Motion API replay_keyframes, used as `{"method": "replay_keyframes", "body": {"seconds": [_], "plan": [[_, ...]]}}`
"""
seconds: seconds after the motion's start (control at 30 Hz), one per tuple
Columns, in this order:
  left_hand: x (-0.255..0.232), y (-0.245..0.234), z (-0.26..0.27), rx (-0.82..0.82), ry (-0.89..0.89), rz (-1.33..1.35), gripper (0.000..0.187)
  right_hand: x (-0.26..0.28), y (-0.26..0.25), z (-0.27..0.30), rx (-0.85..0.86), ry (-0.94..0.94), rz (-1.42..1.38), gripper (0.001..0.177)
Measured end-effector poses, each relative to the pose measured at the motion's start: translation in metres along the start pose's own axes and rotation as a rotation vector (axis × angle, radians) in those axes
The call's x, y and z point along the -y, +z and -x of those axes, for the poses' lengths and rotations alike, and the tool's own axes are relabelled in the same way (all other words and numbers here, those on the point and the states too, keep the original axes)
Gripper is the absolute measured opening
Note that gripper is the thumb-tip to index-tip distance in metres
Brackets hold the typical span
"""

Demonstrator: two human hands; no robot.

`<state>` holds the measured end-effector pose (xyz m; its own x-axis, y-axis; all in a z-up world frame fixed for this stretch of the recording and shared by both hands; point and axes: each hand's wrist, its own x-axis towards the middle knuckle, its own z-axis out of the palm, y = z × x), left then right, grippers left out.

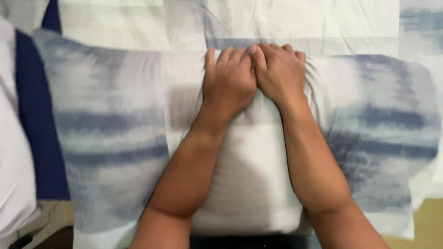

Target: The person smoothes a pillowcase by hand, repeatedly running their palms over the surface to remove wrinkles while holding the pillow on their lap.

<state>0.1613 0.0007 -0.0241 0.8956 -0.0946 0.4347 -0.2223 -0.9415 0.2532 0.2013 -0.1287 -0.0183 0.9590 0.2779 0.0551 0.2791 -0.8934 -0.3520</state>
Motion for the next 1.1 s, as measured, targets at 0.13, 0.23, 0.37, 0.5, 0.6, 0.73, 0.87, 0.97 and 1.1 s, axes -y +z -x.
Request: {"method": "replay_keyframes", "body": {"seconds": [0.13,0.23,0.37,0.5,0.6,0.73,0.87,0.97,1.1], "plan": [[-0.008,-0.019,-0.002,0.143,-0.045,0.039,0.031,-0.003,-0.022,0.008,0.121,-0.026,-0.086,0.046],[-0.013,-0.035,-0.004,0.189,-0.089,0.129,0.035,0.003,-0.033,0.013,0.078,-0.053,-0.091,0.039],[-0.014,-0.044,-0.007,0.226,-0.117,0.163,0.035,0.015,-0.041,0.011,0.038,-0.022,-0.164,0.037],[-0.014,-0.044,-0.005,0.215,-0.125,0.195,0.034,0.016,-0.041,0.012,0.041,-0.025,-0.159,0.038],[-0.013,-0.048,-0.006,0.225,-0.116,0.224,0.032,0.015,-0.041,0.013,0.052,-0.016,-0.165,0.041],[-0.012,-0.044,-0.005,0.211,-0.112,0.231,0.032,0.017,-0.041,0.012,0.06,0.005,-0.193,0.038],[-0.012,-0.043,-0.005,0.197,-0.105,0.213,0.032,0.016,-0.04,0.012,0.068,0.02,-0.19,0.037],[-0.012,-0.043,-0.005,0.207,-0.105,0.214,0.033,0.014,-0.039,0.012,0.057,0.005,-0.184,0.036],[-0.011,-0.044,-0.006,0.213,-0.098,0.209,0.033,0.016,-0.041,0.012,0.062,0.006,-0.189,0.038]]}}
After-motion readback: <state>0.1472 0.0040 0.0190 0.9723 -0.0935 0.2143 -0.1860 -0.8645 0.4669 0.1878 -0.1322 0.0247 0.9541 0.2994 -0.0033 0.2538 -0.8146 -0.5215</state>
